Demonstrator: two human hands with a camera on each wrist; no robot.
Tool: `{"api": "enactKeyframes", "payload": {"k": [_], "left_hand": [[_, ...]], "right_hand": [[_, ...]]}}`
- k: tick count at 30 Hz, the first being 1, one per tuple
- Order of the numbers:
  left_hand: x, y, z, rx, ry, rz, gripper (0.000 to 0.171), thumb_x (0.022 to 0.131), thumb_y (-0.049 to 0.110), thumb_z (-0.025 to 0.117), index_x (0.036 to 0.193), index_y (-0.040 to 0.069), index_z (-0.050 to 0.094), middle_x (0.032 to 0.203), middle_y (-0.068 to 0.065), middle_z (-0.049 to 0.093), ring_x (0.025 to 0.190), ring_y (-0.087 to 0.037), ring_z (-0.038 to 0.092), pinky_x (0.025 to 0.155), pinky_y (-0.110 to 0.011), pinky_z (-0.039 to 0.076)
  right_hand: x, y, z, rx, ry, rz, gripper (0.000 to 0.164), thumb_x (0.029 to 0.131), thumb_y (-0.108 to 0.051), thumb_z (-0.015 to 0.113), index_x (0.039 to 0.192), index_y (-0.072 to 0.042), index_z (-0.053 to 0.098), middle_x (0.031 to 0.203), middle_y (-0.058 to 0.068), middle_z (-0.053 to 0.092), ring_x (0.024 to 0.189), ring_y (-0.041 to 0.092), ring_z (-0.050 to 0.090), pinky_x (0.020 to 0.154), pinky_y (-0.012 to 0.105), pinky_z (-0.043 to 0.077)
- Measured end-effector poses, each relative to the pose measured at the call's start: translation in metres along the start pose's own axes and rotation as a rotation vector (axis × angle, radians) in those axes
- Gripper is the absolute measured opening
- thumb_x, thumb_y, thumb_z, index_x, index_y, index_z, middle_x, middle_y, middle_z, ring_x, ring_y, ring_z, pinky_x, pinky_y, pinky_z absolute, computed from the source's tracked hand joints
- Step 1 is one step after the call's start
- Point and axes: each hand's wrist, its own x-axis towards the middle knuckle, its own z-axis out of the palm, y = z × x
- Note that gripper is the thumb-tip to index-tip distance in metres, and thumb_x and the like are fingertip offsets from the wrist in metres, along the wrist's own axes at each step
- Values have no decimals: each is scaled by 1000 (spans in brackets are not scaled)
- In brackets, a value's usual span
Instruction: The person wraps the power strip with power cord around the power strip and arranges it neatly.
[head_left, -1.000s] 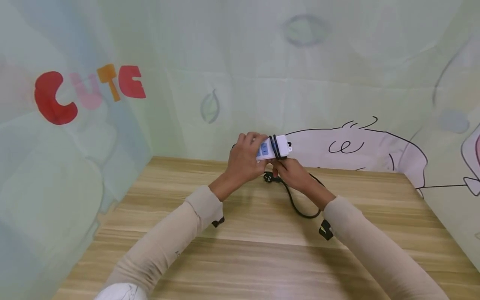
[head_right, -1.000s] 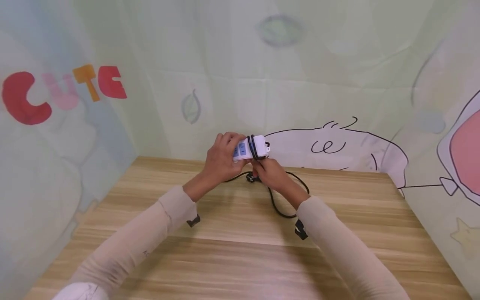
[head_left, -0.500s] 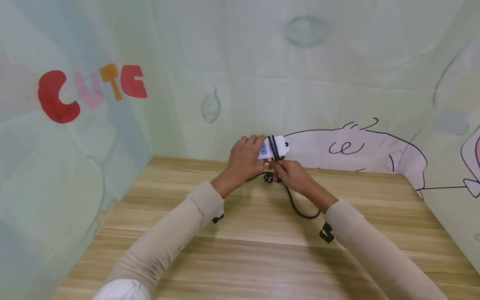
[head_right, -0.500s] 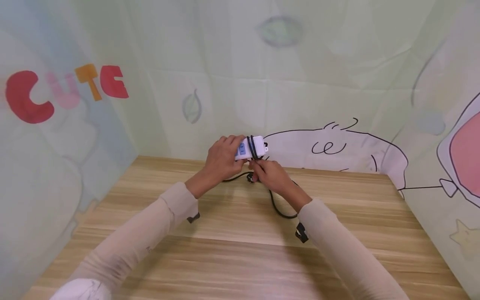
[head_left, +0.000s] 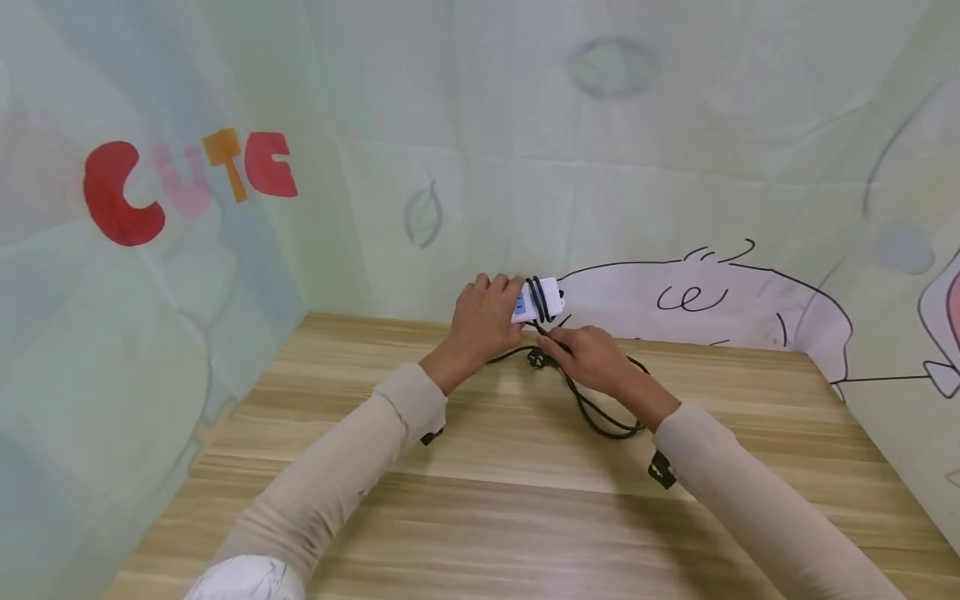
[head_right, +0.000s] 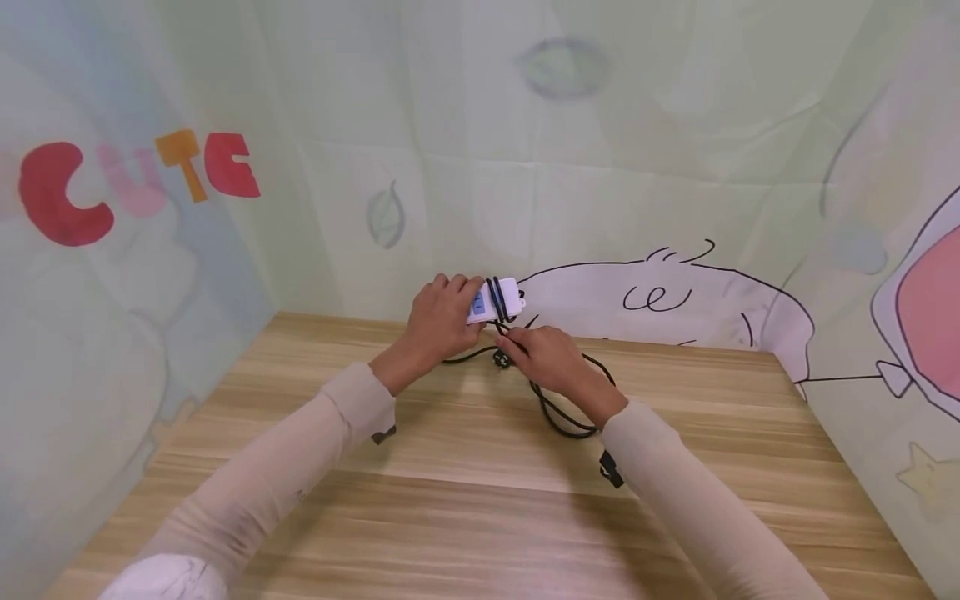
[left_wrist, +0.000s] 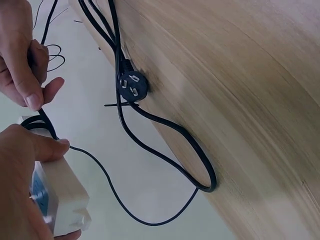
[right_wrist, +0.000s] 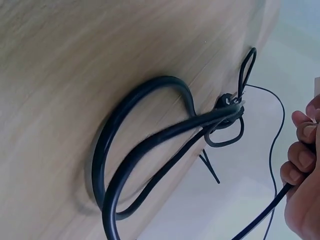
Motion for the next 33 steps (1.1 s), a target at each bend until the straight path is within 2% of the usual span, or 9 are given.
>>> {"api": "enactKeyframes", "payload": {"k": [8,15,22,27,33], "left_hand": [[-4,-5,5,43,11,-12,59,96,30,86,148,11,66,128,-12,77,108,-34,71,91,-49,63],[-7,-5,9,68,63,26,50,97,25,84,142,9,69,119,-13,78,102,-34,71,83,-47,63],[-7,-1,8,57,67,30,50,97,24,83,142,8,69,120,-14,78,100,-35,71,84,-48,63],[-5,2,9,73,89,42,52,95,26,86,142,8,70,118,-13,78,98,-34,71,81,-47,63],[-3,3,9,84,71,45,56,96,28,87,145,9,69,122,-12,78,102,-33,71,84,-47,63]], "right_hand": [[-4,1,0,-71,8,-96,31,115,-29,64,89,-14,67,67,-5,56,62,10,49,64,34,45],[-7,3,0,-88,23,-183,31,112,-26,69,84,-15,63,64,-8,47,58,7,40,58,27,33],[-11,7,-3,-122,77,-283,31,107,-23,74,79,-16,61,63,-9,44,57,3,34,56,25,29],[-14,9,-3,-109,96,-298,27,105,-23,75,80,-14,70,63,-9,47,56,0,33,56,24,28],[-15,8,-5,-96,103,-307,25,105,-22,76,82,-13,76,62,-8,51,56,-1,33,55,23,29]]}}
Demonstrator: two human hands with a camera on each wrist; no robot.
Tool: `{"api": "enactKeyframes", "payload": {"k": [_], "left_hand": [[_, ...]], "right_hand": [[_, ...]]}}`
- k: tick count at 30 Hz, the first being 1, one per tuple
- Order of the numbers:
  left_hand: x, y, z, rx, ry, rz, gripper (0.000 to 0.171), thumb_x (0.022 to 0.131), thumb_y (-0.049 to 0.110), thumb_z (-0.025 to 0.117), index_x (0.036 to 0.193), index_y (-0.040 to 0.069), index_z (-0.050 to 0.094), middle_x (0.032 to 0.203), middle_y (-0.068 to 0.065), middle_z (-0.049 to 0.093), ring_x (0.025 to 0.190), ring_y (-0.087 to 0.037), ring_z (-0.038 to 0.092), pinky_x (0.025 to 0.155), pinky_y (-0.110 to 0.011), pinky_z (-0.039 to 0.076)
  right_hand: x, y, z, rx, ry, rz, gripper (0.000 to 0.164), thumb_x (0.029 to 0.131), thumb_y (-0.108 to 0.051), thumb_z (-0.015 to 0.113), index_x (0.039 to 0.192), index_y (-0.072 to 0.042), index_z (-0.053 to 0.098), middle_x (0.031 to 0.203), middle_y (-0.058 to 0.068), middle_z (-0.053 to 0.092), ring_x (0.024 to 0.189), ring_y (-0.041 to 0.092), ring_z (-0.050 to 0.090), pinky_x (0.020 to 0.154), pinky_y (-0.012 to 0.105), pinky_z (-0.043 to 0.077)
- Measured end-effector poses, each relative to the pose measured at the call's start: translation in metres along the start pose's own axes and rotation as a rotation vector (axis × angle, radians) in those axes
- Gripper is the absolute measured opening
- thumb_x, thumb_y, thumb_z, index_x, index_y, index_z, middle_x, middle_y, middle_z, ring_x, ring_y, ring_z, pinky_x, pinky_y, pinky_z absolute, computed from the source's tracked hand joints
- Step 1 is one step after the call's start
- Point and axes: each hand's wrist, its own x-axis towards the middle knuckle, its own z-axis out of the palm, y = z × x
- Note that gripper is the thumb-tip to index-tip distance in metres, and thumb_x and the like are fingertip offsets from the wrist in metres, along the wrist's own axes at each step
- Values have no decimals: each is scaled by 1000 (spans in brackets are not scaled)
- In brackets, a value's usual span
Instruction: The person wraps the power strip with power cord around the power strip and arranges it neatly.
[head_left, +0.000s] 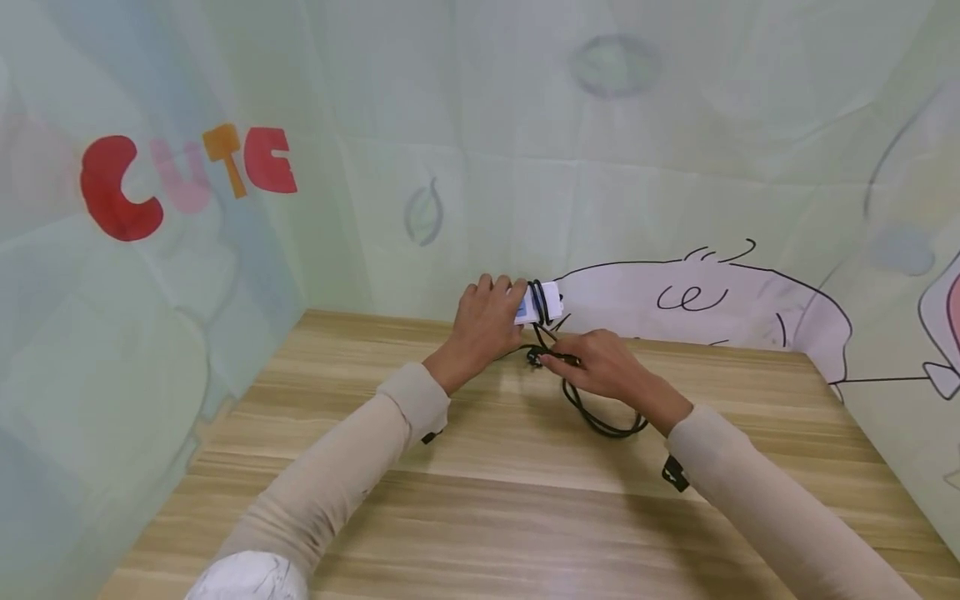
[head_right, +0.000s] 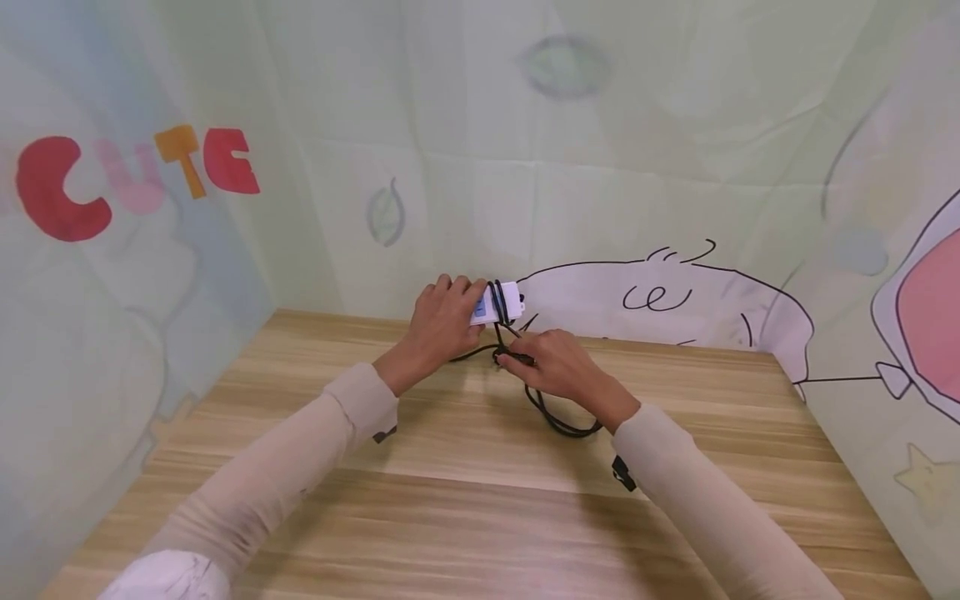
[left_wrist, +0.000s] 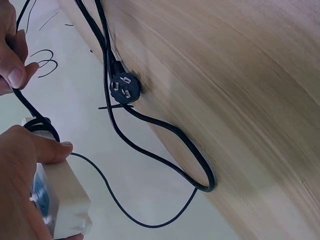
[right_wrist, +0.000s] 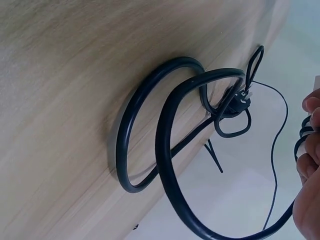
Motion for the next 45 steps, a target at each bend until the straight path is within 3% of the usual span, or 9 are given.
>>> {"api": "enactKeyframes", "payload": {"k": [10,17,20,27,32,37,45], "left_hand": [[-1,5,-1,48,12,75,55,91,24,88,141,9,69,121,-10,78,109,-30,72,91,-45,65],[-9,6,-2,54,47,141,58,87,24,93,138,9,71,122,-8,78,112,-26,73,94,-42,64],[-12,8,-3,53,43,192,56,88,24,92,137,9,71,122,-8,77,114,-26,72,95,-41,62],[-16,13,-8,52,-28,262,47,93,16,86,137,13,72,127,-6,76,118,-26,70,98,-40,61],[-17,16,-14,48,-88,303,45,98,16,81,141,14,71,133,-4,76,122,-25,70,104,-40,60],[-18,17,-16,-4,-100,316,46,98,12,79,143,13,71,135,-5,76,124,-26,69,109,-42,59],[-16,19,-20,-72,-90,308,53,92,8,84,144,11,70,135,-6,77,124,-27,69,112,-45,58]], "right_hand": [[0,0,-9,28,8,-58,20,102,-20,74,83,-13,73,65,-7,59,58,-1,40,55,23,34],[6,0,-27,10,-151,-53,8,109,-12,68,107,-8,75,94,0,74,77,10,58,70,36,53],[9,2,-36,-2,-176,-81,8,110,-9,70,113,-6,76,100,3,75,84,13,62,78,39,57],[13,9,-47,-51,-101,-183,10,107,-5,74,117,-6,72,98,3,67,85,12,59,76,34,57],[9,16,-44,-59,11,-235,15,101,-5,80,116,-7,77,101,3,71,84,11,65,75,34,61],[9,25,-42,-54,118,-252,22,95,-5,86,117,-8,86,101,4,74,81,11,69,71,34,62],[8,32,-48,-75,110,-249,34,95,8,83,125,-7,85,112,8,69,89,17,68,73,37,62]]}}
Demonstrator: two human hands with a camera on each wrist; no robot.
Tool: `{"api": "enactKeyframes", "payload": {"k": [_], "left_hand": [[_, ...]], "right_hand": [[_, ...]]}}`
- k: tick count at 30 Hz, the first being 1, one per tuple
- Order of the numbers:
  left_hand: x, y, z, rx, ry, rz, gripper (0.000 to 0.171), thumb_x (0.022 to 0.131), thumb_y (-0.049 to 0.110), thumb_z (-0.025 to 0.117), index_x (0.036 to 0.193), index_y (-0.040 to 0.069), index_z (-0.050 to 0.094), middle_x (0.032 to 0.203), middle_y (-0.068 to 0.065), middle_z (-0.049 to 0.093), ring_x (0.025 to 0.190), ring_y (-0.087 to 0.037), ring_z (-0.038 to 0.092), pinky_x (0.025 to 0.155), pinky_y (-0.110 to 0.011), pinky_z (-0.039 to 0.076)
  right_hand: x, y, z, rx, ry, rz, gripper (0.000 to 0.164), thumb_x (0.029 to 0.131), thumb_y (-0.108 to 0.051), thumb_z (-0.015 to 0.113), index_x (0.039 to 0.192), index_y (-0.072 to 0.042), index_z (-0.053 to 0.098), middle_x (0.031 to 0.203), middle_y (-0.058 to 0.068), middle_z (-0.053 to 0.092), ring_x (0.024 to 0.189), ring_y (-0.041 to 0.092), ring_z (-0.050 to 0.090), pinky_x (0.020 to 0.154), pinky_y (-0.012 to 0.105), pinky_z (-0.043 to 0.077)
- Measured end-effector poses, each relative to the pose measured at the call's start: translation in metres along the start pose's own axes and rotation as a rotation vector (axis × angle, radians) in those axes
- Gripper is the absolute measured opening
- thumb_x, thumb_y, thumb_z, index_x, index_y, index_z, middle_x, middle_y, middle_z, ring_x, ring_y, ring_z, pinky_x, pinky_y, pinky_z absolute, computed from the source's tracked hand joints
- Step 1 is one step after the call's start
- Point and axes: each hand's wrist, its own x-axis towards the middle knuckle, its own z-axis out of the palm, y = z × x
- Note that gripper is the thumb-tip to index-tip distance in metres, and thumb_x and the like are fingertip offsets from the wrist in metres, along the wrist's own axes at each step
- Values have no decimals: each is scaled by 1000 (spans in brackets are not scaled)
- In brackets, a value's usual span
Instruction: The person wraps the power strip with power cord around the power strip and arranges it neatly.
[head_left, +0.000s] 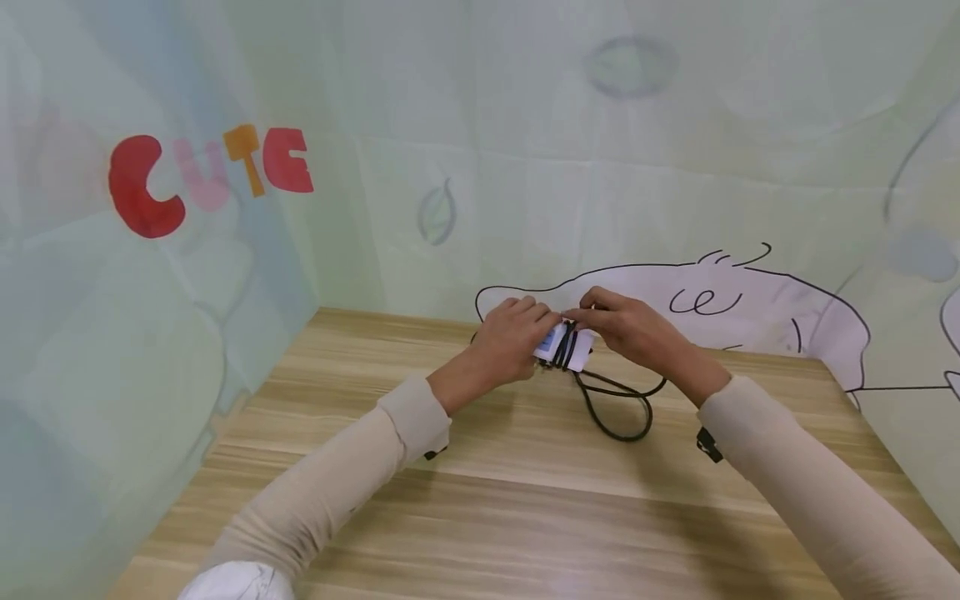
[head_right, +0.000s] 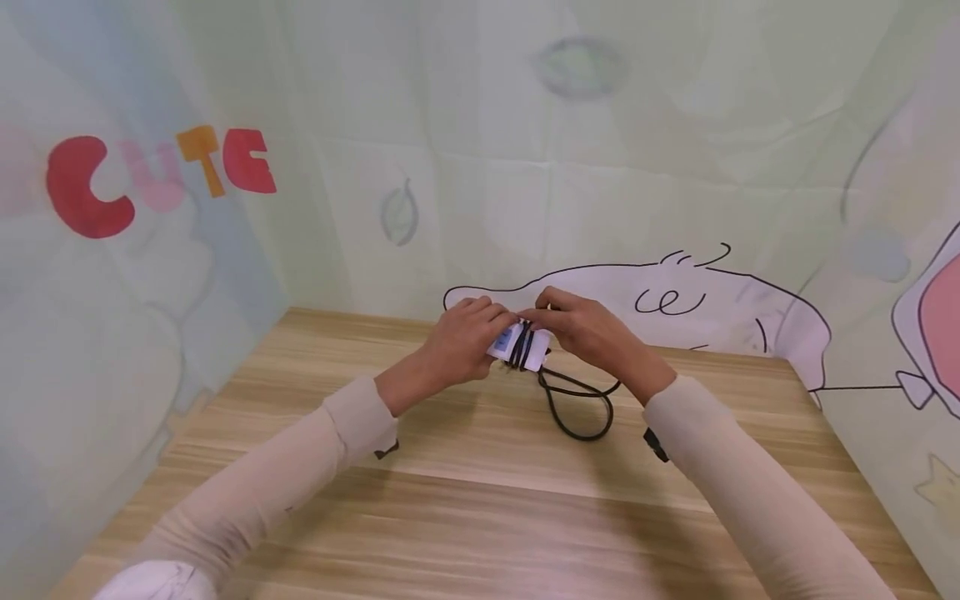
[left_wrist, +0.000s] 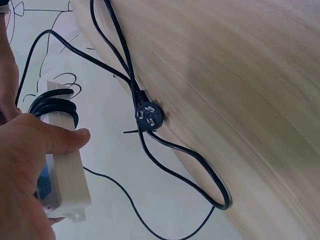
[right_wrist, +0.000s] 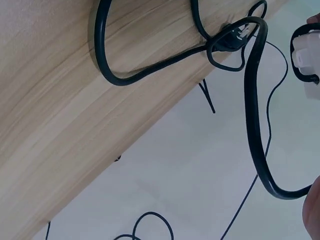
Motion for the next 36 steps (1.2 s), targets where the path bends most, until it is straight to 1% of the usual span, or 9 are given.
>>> {"api": "enactKeyframes", "payload": {"k": [4,8,12,15,18,25,30,33,36], "left_hand": [[-2,1,-1,-14,-32,34,55,90,9,87,143,10,70,136,-5,77,124,-26,70,111,-44,58],[-4,2,1,-61,-43,73,57,90,10,89,144,9,69,137,-7,77,125,-26,70,111,-44,57],[-5,1,1,-106,6,68,56,90,8,87,143,8,69,137,-7,77,124,-27,70,112,-44,57],[-4,1,0,-106,39,60,55,89,6,86,142,8,70,136,-7,78,124,-26,71,112,-44,58],[-4,3,0,-122,36,61,54,90,6,85,142,6,70,136,-8,78,124,-27,71,113,-44,58],[-8,7,6,-165,86,71,48,92,9,86,138,3,72,133,-11,80,118,-29,73,106,-43,61],[-9,7,7,-192,136,65,48,92,11,87,137,3,72,131,-11,81,117,-29,73,104,-41,61],[-8,8,6,-196,179,64,49,91,14,89,136,3,72,129,-10,81,114,-28,73,102,-39,61],[-8,9,6,-195,220,50,50,90,13,90,135,3,72,128,-11,81,113,-27,74,101,-38,61]], "right_hand": [[4,2,0,-8,-21,-12,29,96,6,82,123,-4,84,112,8,70,93,18,70,76,36,64],[8,7,0,34,50,36,21,90,2,89,110,-2,86,103,8,72,87,19,72,73,36,63],[7,12,2,100,121,129,21,87,1,90,107,-2,88,98,8,73,84,19,71,73,30,59],[5,13,4,126,132,183,23,90,2,87,113,-3,88,100,9,73,84,19,70,74,21,54],[4,12,7,159,137,228,23,91,2,86,114,-3,89,100,10,72,83,20,68,75,17,51],[5,9,13,150,107,349,23,93,-7,87,115,-6,89,97,8,77,79,18,67,71,29,53],[3,12,18,212,114,370,23,96,-5,83,118,-4,88,91,8,75,75,12,56,68,23,45],[3,14,20,221,108,375,25,98,-6,81,122,-6,88,89,7,70,75,11,50,69,24,43],[3,14,23,279,98,421,25,104,-8,76,127,-7,86,93,8,66,79,13,49,72,25,43]]}}
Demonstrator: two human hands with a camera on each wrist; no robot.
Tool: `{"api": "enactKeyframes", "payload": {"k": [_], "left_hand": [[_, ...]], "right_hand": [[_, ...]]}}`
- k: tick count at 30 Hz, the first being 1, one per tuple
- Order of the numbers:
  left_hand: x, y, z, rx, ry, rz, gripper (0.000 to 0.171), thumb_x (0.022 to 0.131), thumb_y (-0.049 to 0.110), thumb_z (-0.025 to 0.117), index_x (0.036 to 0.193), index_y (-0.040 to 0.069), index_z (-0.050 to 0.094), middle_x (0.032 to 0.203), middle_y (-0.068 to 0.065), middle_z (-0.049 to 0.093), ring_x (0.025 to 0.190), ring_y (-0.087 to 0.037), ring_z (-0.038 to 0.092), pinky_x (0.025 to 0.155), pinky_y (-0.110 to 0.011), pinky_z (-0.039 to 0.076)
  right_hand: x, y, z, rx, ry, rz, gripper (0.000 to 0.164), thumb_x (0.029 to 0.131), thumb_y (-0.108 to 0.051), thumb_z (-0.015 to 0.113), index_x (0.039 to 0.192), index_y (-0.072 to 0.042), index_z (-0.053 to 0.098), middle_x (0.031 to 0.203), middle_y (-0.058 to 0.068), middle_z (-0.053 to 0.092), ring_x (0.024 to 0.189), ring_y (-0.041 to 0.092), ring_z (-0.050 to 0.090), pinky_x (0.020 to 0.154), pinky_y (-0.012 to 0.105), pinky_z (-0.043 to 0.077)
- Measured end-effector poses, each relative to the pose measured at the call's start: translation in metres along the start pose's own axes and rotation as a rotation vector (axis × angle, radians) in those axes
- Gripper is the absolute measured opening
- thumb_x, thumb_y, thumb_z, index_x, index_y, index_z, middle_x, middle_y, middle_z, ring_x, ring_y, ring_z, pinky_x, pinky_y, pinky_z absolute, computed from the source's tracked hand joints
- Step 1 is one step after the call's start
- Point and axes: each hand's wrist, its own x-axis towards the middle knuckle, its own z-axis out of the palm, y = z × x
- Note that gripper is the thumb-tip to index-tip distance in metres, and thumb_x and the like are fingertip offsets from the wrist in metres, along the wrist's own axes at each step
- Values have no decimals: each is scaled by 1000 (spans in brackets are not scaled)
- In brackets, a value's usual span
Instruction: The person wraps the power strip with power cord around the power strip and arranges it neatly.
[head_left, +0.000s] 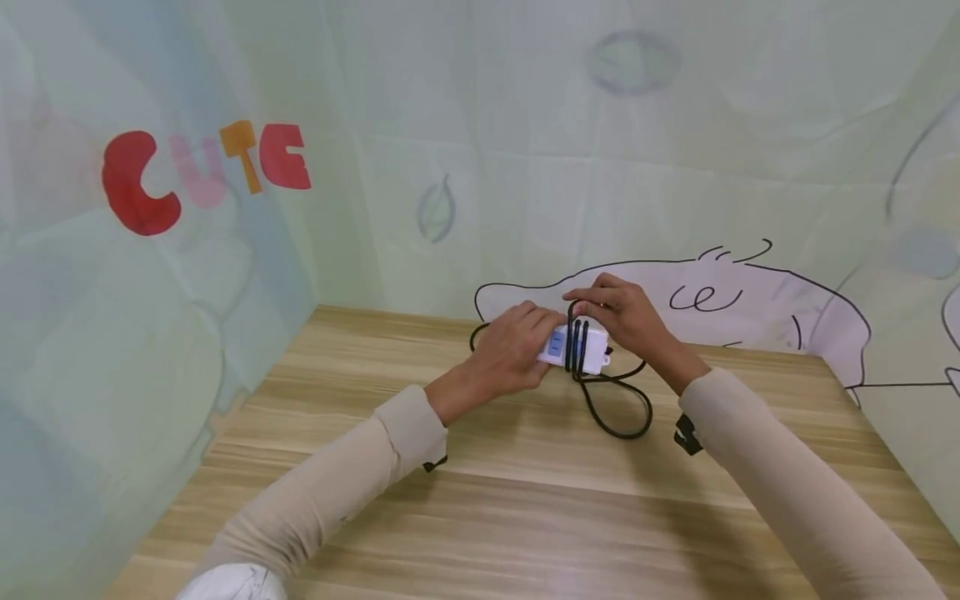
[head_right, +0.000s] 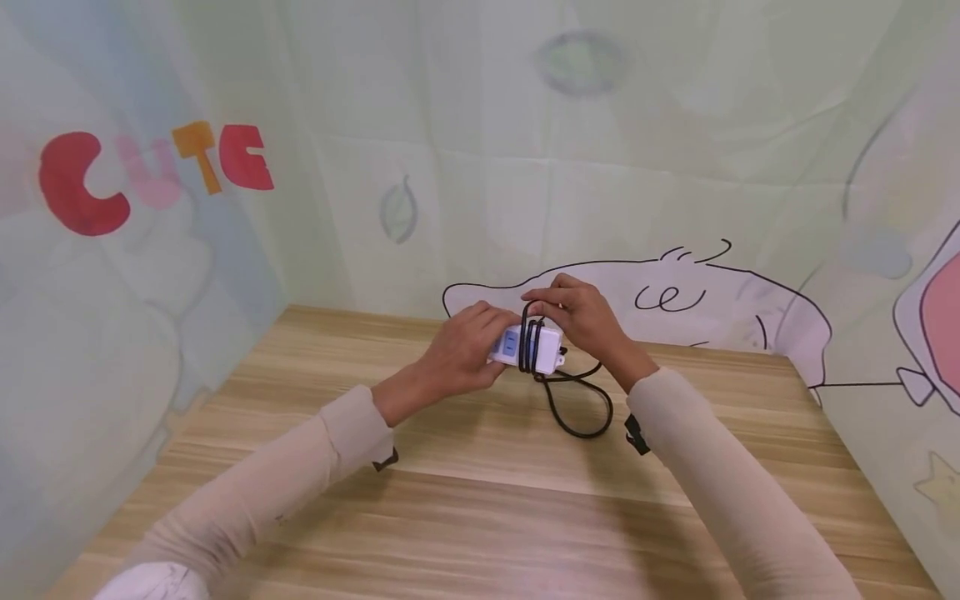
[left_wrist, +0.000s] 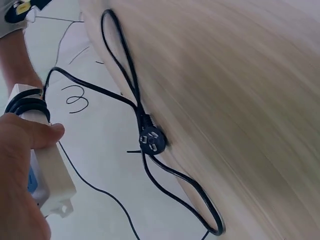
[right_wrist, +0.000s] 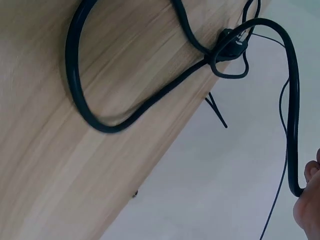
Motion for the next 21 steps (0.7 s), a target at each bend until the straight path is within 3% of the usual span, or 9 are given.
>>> {"api": "enactKeyframes", "payload": {"k": [5,11,15,18,21], "left_hand": [[2,4,0,-40,60,-12,52,86,10,91,133,1,70,127,-13,81,111,-28,75,101,-38,62],[4,7,0,-54,100,1,54,86,8,93,133,-2,69,126,-16,79,110,-29,75,102,-37,63],[6,8,-3,-62,109,9,53,88,9,94,133,-3,68,127,-16,77,112,-29,74,103,-37,62],[7,9,-5,-68,116,16,53,90,11,93,134,-3,68,129,-16,76,113,-28,74,102,-36,63],[7,10,-7,-71,126,20,54,91,12,92,136,-5,68,131,-17,76,114,-28,74,103,-36,63]], "right_hand": [[-2,0,6,195,-28,124,26,111,-8,68,132,-4,83,100,9,62,87,15,52,79,24,45],[-6,1,14,348,-2,129,29,114,-3,60,135,2,79,103,7,62,91,14,53,83,24,45],[-8,5,17,436,10,58,30,112,-2,61,137,2,78,110,-6,68,99,10,56,86,24,47],[-9,14,20,565,9,-54,36,108,-3,70,141,-11,80,124,-15,74,109,7,61,92,23,49],[-8,25,22,703,-26,-163,46,103,-5,78,144,-25,79,134,-12,76,119,8,65,101,23,52]]}}
